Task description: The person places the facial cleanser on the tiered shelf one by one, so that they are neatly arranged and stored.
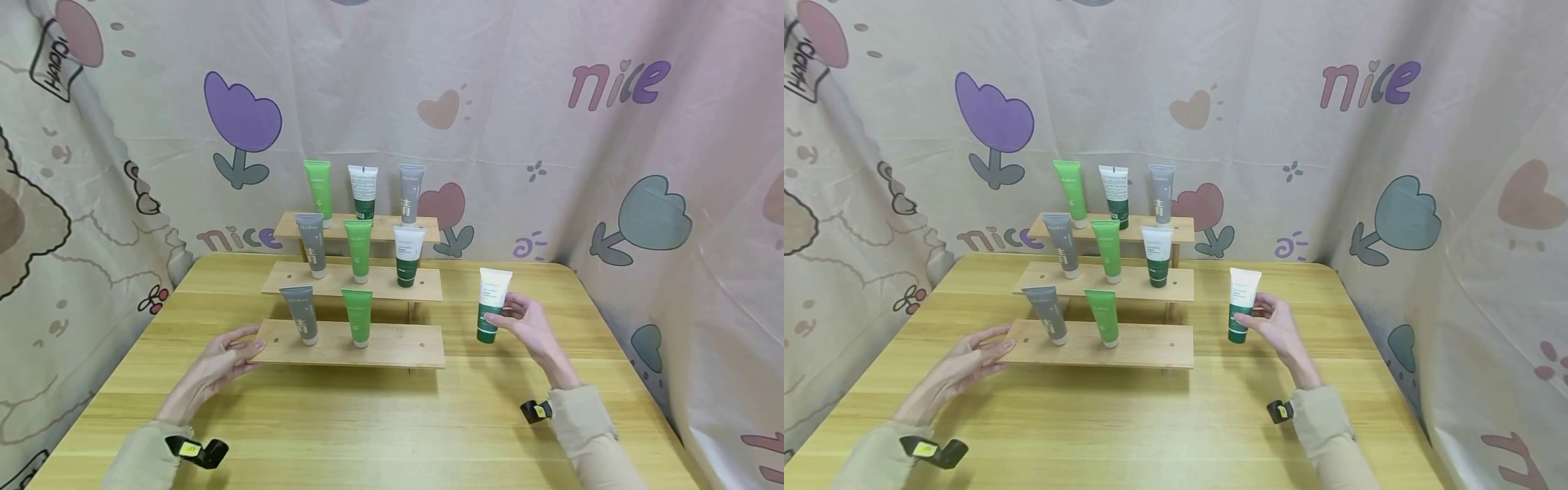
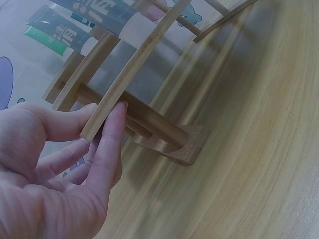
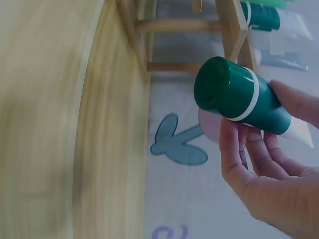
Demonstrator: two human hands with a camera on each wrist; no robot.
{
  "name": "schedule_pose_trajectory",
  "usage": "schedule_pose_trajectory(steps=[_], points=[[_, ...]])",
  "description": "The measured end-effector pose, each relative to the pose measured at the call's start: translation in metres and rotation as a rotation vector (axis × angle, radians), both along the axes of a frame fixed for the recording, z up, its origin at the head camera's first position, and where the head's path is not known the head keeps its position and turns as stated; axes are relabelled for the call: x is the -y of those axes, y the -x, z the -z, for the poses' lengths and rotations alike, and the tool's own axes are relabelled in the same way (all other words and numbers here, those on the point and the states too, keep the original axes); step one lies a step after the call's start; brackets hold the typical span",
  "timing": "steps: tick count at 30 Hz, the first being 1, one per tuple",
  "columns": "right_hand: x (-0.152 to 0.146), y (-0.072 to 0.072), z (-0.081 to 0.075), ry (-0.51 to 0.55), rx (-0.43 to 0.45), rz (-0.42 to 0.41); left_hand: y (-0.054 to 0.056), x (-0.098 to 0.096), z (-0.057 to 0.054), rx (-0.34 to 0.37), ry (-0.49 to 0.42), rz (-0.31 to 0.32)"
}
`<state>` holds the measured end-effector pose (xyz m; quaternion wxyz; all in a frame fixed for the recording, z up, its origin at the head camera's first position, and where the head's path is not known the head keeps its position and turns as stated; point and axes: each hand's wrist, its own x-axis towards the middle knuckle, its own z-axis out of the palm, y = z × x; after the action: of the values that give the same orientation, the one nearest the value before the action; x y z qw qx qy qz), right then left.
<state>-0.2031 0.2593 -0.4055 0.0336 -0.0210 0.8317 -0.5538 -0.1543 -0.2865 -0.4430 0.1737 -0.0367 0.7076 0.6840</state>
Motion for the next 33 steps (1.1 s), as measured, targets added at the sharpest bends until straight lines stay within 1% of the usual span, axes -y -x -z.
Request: schedule_pose_trajectory(steps=[7,17,22,28,33], points=[[0.017,-0.003,-0.003,0.009,-0.039,-0.035,0.0,-0.001,0.0,0.004,0.004,-0.005],[0.041,-0.007,-0.007,0.048,-0.052,-0.051,0.0,-0.001,0.0,0.008,-0.015,-0.007],[0.05,-0.008,-0.007,0.064,-0.056,-0.072,0.0,-0.001,0.0,0.01,0.002,-0.014],[0.061,-0.01,-0.006,0.087,-0.071,-0.091,0.0,-0.001,0.0,0.009,-0.001,-0.015],[0.071,-0.009,-0.004,0.121,-0.111,-0.125,0.0,-0.001,0.0,0.008,0.01,-0.014]])
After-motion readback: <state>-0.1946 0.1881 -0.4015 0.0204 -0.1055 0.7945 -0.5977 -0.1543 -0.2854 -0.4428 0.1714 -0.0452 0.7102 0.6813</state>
